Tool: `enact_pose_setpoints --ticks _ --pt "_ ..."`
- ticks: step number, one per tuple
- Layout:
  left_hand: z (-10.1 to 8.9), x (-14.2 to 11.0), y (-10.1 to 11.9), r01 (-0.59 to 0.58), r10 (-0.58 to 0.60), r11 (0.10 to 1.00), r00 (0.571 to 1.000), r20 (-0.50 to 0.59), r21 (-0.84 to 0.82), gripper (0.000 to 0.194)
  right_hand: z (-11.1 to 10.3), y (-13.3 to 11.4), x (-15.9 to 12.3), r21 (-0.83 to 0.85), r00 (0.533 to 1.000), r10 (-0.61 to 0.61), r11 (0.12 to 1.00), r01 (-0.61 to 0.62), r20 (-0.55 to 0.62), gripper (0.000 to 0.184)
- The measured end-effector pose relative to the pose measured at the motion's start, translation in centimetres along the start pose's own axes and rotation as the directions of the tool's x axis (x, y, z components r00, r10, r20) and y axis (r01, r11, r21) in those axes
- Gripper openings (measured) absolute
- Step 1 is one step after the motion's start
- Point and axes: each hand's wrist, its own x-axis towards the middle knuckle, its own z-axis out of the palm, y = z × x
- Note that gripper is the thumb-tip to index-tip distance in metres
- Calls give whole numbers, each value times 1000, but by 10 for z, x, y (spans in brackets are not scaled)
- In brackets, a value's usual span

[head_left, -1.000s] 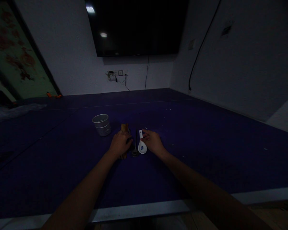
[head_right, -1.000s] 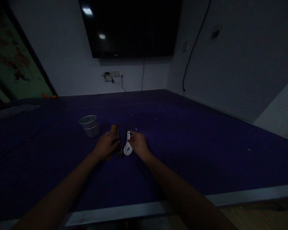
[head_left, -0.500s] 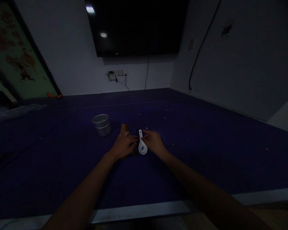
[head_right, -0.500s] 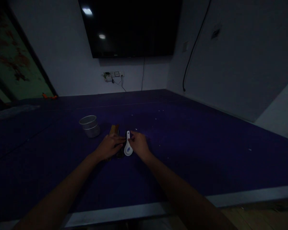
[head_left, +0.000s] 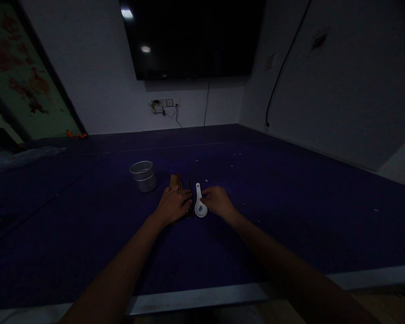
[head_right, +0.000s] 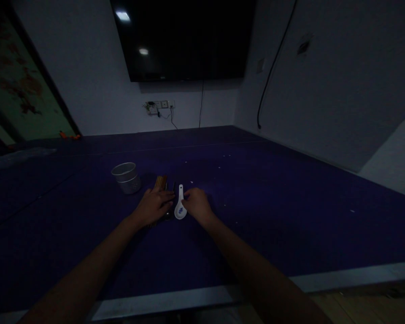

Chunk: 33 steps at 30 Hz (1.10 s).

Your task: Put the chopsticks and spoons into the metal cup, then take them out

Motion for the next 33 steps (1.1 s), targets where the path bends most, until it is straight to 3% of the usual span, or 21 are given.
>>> enact_pose_setpoints --ticks 8,21,33 --pt "0 1 2 14 -14 1000 1000 18 -1 37 6 1 2 39 986 -113 992 119 -122 17" --pt "-8 -2 -2 -50 49 999 996 70 13 53 9 3 2 66 983 -139 987 148 -123 15" --pt "-4 -2 -5 -38 38 999 995 88 2 58 8 5 3 -40 985 -127 992 123 -113 18"
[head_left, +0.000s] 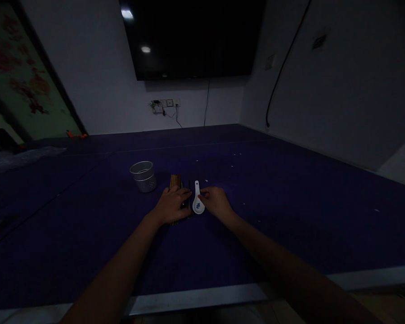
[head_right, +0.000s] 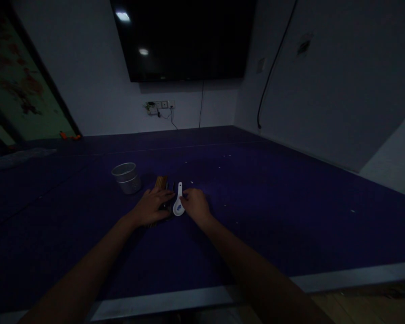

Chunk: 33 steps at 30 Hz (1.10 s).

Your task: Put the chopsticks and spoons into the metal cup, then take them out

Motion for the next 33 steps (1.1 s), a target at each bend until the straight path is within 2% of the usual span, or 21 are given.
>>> enact_pose_setpoints --ticks 11,33 --pt "2 1 0 3 -3 1000 1000 -7 0 59 -1 0 1 -34 999 -3 999 5 54 19" --pt "6 1 -1 10 -9 1000 1000 24 -10 67 2 3 2 3 999 3 1000 -3 42 21"
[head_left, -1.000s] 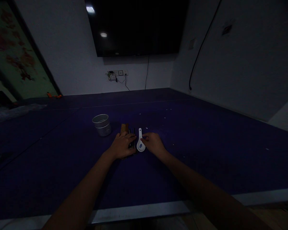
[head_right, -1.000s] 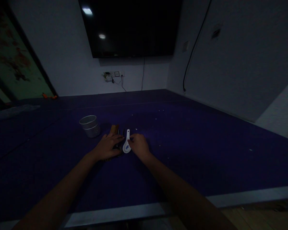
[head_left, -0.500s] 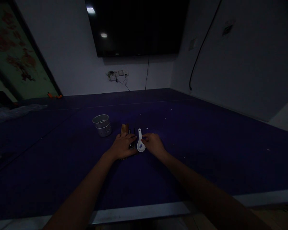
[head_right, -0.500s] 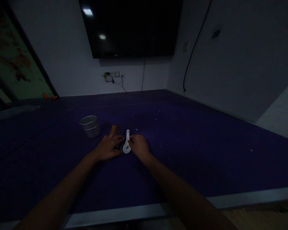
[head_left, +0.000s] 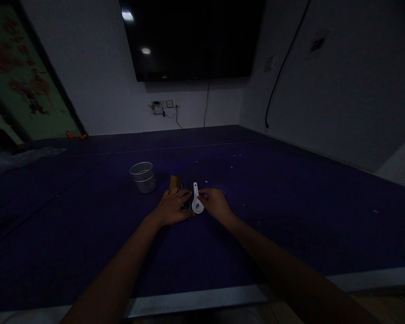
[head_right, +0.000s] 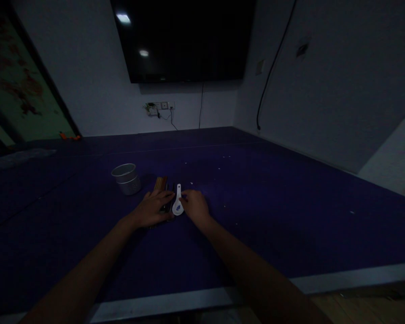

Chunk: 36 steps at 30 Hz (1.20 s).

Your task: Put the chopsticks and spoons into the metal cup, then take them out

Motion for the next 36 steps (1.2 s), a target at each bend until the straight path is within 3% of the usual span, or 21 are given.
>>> enact_pose_setpoints --ticks 13,16,18,20,21,23,25,27,30,36 --pt "-6 -2 3 -30 29 999 999 -41 -15 59 -1 -1 -1 12 1000 7 1000 -7 -22 24" --pt "-7 -1 3 -53 52 999 991 -126 -8 53 0 -1 -1 11 1000 -5 1000 5 -30 23" --pt "-7 -1 1 -40 41 999 962 -268 9 40 0 -1 -1 25 999 -3 1000 4 -39 23" --pt "-7 -1 -1 25 -15 1000 864 -503 12 27 -1 -1 -2 47 998 -1 999 5 -67 24" --pt "-7 -2 -3 76 -63 997 773 -631 -6 24 -2 -2 -2 57 996 -4 998 9 -85 24" --pt "-9 -4 -6 184 -173 979 534 -828 -86 25 -4 -4 -3 76 991 -6 997 16 -131 24" --pt "-13 -6 -9 271 -287 941 319 -903 -203 43 -6 -6 -3 99 984 3 995 15 -178 25" --pt "-17 -8 -14 327 -391 891 200 -898 -315 68 -8 -8 -4 127 975 13 992 15 -221 25" --pt "-18 -8 -25 379 -511 821 156 -845 -427 96 -10 -8 -4 169 963 13 985 34 -268 26" --pt "-6 -9 -52 453 -650 718 164 -742 -528 120 -12 -7 -4 219 955 31 975 36 -296 27"
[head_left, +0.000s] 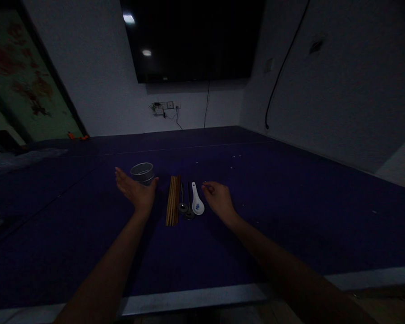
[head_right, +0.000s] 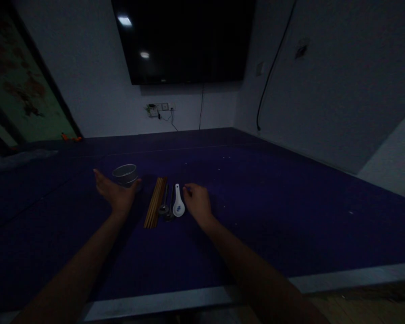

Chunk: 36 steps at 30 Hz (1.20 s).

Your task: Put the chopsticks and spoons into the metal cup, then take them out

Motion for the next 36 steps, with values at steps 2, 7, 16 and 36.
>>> enact_pose_setpoints --ticks 2,7,16,36 --pt "3 1 -6 50 -50 999 999 15 -7 124 -1 0 0 -2 1000 -2 1000 2 -7 27" --pt "9 3 -15 173 -173 985 983 59 -3 126 -1 -1 1 -3 1000 -7 1000 7 -4 28" --pt "17 6 -27 296 -286 955 940 186 -29 121 -1 -1 0 -24 1000 8 1000 -8 29 28" --pt "14 8 -21 193 -168 967 974 151 -169 111 -3 -2 0 -8 999 39 999 -39 19 29"
